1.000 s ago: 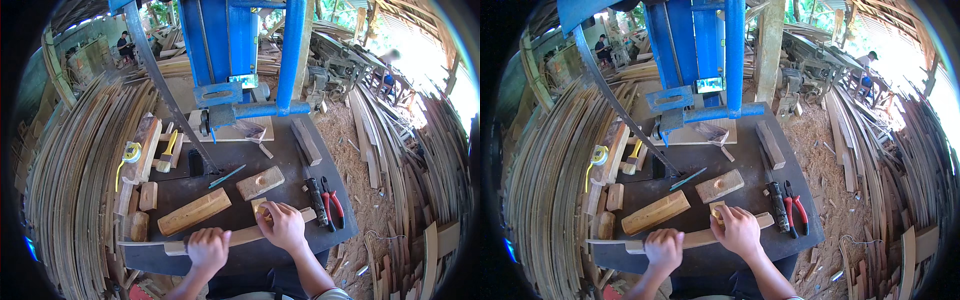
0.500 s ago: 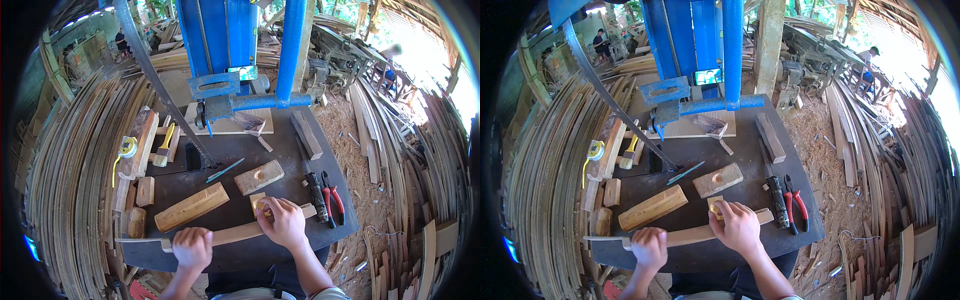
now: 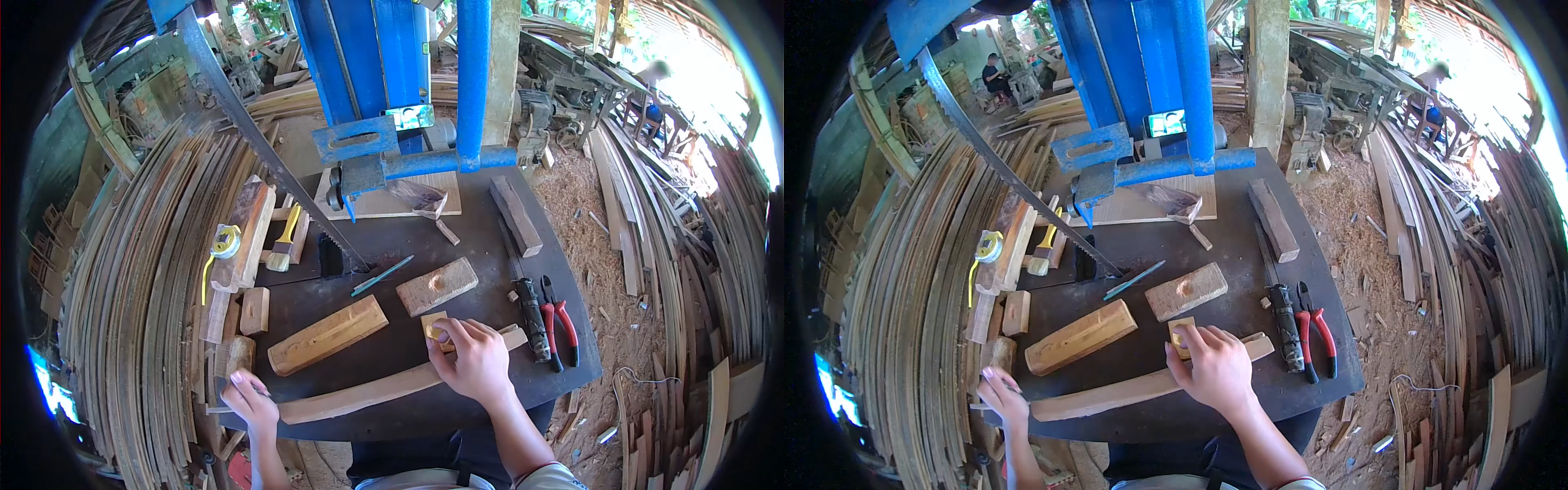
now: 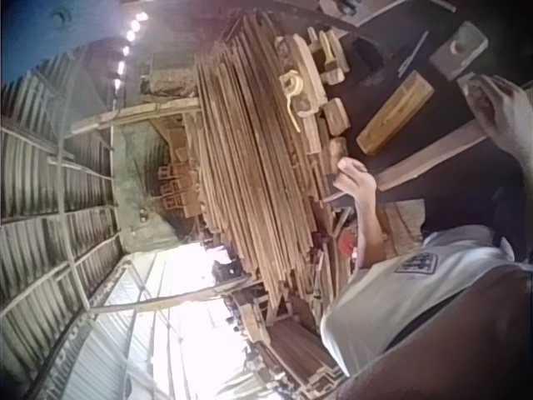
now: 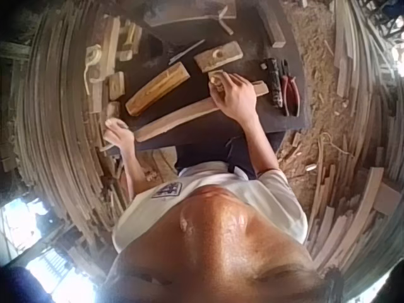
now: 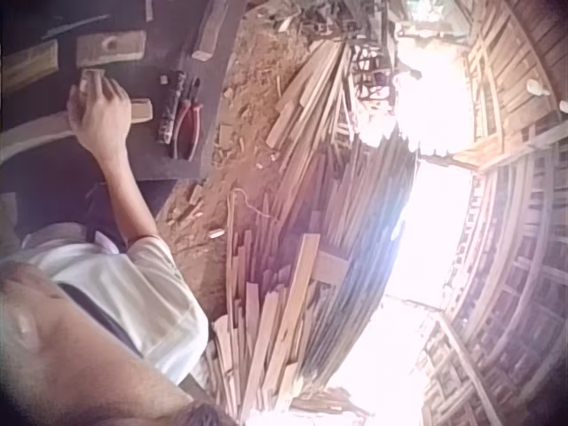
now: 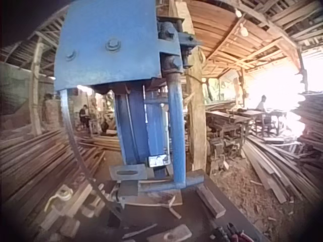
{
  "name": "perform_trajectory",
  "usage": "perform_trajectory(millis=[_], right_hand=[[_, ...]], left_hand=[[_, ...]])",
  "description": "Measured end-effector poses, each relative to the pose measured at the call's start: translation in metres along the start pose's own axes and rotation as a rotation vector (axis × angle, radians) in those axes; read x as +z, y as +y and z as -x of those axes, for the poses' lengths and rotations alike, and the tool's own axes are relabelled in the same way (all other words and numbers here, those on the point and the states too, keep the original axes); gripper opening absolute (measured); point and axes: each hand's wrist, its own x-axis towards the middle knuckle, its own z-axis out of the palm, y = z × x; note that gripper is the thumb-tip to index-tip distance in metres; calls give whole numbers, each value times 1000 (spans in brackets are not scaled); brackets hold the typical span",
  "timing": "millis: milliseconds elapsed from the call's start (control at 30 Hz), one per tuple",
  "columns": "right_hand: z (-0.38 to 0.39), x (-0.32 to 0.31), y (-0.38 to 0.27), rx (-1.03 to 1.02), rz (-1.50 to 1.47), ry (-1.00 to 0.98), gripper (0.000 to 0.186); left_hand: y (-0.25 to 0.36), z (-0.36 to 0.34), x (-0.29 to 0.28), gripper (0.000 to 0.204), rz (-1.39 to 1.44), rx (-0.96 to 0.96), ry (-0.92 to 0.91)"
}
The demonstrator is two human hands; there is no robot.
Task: The person measures a wooden piece with a tape measure, sands the wood using sandpaper, shapes a wooden block using a hand saw blade, and sweeps dust off the wooden board with a brush.
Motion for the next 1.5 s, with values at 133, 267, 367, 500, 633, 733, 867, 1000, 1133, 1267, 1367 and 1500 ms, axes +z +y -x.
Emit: perform_trajectory(millis=[133,267,367,500,633,733,867,1000,1133,1267,1367,1500], right_hand=[[1,1,1,-31,9,14,20],[5,0,0,-3,31,3,19],[6,-1,-2,6,22,14,18],[5,0,-3,33,17,13,19],[2,0,-4,22,35,-13,19],[0,-1,-4,8,34,-21,18],[0,-1,-5,32,35,-45,17],[7,-1,-7,57,52,-37,19],[22,-4,-9,28,79,4,18],[46,-8,-9,-46,76,61,15],[65,-5,-8,-97,71,161,16],[86,4,-5,-14,-44,233,21]], left_hand=[[21,-30,19,55,103,45,-192],[40,-71,42,43,21,235,-315],[48,-88,49,38,-138,386,-369],[57,-60,50,41,-91,394,-432],[67,-23,44,45,1,451,-693],[73,-9,43,45,-25,459,-768],[76,-2,41,47,-73,476,-807],[78,3,35,49,-110,491,-838],[87,12,29,55,-165,519,-880],[95,25,20,62,-155,454,-952],[94,35,17,69,-96,445,-967],[89,49,26,80,-85,445,-892]])
